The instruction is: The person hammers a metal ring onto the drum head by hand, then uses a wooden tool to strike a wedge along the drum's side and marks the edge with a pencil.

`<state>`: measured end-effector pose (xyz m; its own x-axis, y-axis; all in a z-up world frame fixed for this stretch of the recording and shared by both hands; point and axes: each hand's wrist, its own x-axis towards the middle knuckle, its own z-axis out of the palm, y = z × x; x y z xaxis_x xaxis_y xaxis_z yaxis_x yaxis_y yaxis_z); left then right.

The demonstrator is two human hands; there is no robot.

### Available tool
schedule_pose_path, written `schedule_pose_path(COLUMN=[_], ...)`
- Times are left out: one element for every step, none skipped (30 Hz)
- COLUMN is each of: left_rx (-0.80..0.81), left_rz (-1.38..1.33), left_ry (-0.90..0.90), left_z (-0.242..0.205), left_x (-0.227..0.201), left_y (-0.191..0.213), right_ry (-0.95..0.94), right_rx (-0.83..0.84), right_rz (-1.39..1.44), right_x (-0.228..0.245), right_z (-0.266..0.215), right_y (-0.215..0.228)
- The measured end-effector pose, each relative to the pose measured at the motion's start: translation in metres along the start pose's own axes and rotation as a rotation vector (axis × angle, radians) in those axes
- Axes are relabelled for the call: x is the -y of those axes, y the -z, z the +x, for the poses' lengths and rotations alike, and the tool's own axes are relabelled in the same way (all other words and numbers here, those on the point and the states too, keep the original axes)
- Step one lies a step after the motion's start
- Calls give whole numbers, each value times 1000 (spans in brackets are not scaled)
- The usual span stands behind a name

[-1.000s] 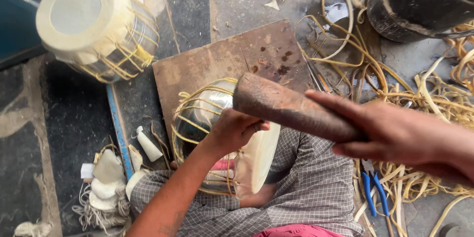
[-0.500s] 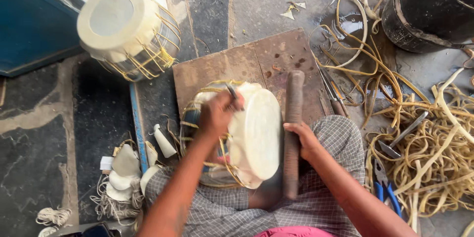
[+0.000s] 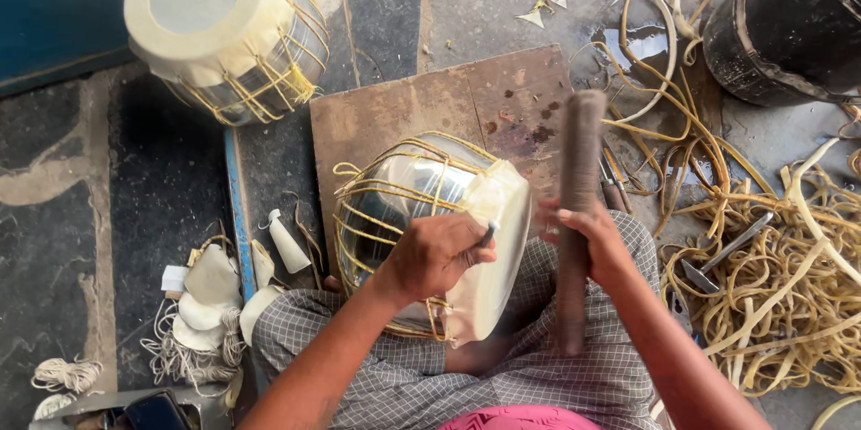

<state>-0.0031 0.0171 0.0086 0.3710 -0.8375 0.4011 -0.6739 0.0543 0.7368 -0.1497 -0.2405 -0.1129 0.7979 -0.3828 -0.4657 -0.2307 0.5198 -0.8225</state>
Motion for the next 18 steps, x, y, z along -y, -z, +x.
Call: schedule_pose_path(left_rx=[-27,-66,-103,-139,-147,-155,-167,-161,-154,-146,-146,-146,-143,-134,-124,-114,-120,-126], left_rz=[-58,-82,-109,-136,-113,-89,-61,-50,-38,-26,-22,-19,-17,-13,-10,-6,11,27], left_ry=[-20,-11,-2,6,-5,-16,-26,-29,-32,-36,-38,-41,-45,-49,-51,-54,-58,-62], left_z=[3,2,1,0,-1,-1,-1,-1,0,0,0,0,1,1,1,1,1,1], left_x=[1,-1,-3,-4,-4,-4,-4,-3,-3,-3,-4,-4,-5,-5,-5,-6,-7,-7], left_y=[0,0,0,0,-1,-1,-2,-3,-4,-5,-5,-5,-5,-5,-5,-5,-5,-6], right_ry=[0,-1,-2,2,4,6,26,46,67,78,92,105,123,140,156,209,262,315], right_rx=[4,8,8,12,21,30,59,88,117,139,157,176,184,192,200,244,289,335], right_rz=[-36,-71,-105,-148,-194,-240,-263,-286,-308,-343,-376,-408,-479,-550,-620,-646,-671,-695], right_x=[12,26,37,49,61,70,78,85,91,96,103,110,116,121,127,133,139,143], right_z=[-10,-21,-33,-44,-55,-64,-71,-79,-86,-93,-101,-109,-116,-122,-129,-136,-142,-147], right_y=[-2,0,1,4,8,10,10,10,8,6,5,3,1,-1,-3,-2,-1,-1])
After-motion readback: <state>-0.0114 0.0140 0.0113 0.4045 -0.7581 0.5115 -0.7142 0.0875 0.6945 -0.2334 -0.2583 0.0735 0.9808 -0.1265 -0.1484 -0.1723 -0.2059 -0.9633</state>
